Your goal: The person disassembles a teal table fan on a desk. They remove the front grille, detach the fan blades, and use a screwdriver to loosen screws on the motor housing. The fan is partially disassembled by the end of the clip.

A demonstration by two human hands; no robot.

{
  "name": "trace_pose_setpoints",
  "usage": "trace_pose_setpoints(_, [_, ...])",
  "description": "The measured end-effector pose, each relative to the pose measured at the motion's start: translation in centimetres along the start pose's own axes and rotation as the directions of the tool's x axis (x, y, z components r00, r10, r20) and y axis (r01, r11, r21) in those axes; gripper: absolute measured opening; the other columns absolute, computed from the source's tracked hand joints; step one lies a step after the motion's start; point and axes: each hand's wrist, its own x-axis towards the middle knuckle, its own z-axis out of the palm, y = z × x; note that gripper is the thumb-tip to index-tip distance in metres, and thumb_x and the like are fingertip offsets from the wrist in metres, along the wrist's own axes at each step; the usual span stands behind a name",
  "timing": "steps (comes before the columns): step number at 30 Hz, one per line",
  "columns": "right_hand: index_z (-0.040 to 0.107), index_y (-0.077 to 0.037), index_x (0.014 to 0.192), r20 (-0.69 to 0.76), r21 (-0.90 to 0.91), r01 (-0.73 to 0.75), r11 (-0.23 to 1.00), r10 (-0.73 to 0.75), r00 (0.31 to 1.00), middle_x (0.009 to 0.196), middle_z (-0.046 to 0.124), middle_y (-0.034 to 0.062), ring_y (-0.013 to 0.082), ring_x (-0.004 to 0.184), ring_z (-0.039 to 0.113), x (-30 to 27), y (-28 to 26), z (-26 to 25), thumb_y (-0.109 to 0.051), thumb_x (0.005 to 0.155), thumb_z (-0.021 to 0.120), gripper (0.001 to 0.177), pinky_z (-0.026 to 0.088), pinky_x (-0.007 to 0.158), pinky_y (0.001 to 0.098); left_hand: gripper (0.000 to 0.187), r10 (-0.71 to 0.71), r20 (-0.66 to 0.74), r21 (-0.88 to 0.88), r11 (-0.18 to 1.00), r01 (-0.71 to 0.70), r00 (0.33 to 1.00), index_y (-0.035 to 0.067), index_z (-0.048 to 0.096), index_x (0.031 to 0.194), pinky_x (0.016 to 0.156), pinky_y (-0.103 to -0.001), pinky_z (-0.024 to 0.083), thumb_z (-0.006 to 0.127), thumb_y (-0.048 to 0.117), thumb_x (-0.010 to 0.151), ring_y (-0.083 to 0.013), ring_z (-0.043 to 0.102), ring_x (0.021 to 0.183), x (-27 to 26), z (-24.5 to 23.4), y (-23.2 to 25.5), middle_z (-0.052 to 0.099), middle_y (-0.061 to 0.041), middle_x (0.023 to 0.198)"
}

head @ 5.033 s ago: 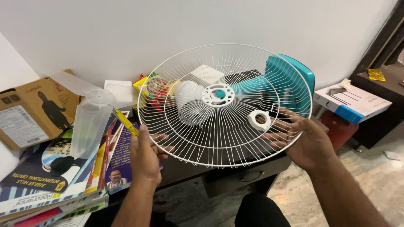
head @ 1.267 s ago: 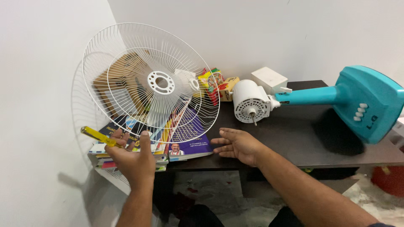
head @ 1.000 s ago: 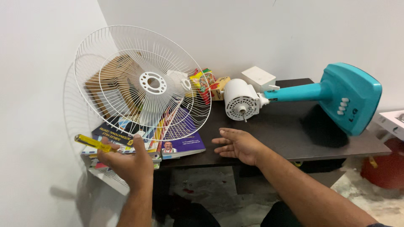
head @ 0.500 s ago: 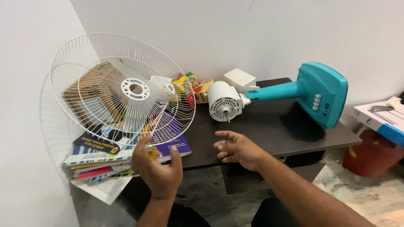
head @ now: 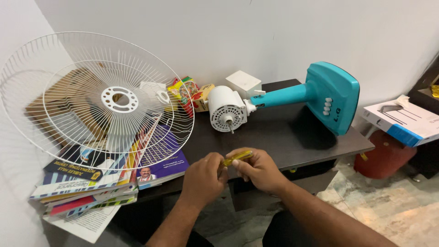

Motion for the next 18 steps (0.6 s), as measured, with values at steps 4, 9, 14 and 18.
trace_pose_setpoints(4, [0.067,-0.004,0.109,-0.433,0.023,0.165,0.986,-0.139,0.891,0.074,0.066,0.0042,0.0080,0.057,0.057,0.4,-0.1,-2.6,-0.010,0.099,0.065,0.012,0.046,0.050,0.0233,0.025,-0.013,-0.109,-0.078,0.997,0.004,0.994,0.003,0.064,0.099,0.064,-0.043,0.055,0.072,0.016,0.080,-0.0295,0.072,0.081,1.6,-0.1,0.0,0.072,-0.009,0.087])
trace_pose_setpoints(9, [0.066,-0.005,0.115,-0.653,-0.507,-0.135,0.851,-0.278,0.705,0.087,0.075,0.0095,0.0115,0.066,0.064,0.8,-1.2,-7.9,-0.015,0.099,0.065,0.019,0.050,0.059,0.0249,0.026,-0.423,0.142,-0.211,0.871,0.445,0.895,0.008,0.072,0.106,0.069,-0.034,0.058,0.071,0.028,0.089,-0.0161,0.074,0.075,4.1,1.1,-0.4,0.078,-0.005,0.087])
trace_pose_setpoints(14, [0.061,-0.007,0.121,-0.718,-0.258,-0.150,0.954,-0.086,0.691,0.109,0.076,0.0061,0.0126,0.072,0.069,1.5,-0.6,-10.2,-0.016,0.102,0.054,0.023,0.052,0.062,0.0286,0.034,-0.559,0.379,-0.548,0.506,0.666,0.737,0.003,0.074,0.114,0.059,-0.029,0.052,0.066,0.030,0.095,-0.0147,0.062,0.061,6.2,3.7,-0.4,0.078,-0.009,0.089])
trace_pose_setpoints(18, [0.062,-0.006,0.120,-0.698,-0.327,-0.189,0.926,-0.102,0.709,0.107,0.076,0.0083,0.0124,0.073,0.069,1.3,0.0,-10.5,-0.014,0.101,0.058,0.022,0.055,0.069,0.0271,0.042,-0.539,0.522,-0.623,0.288,0.727,0.661,0.004,0.067,0.127,0.052,-0.024,0.044,0.055,0.035,0.101,-0.0115,0.058,0.060,7.6,5.6,-1.2,0.075,-0.008,0.094])
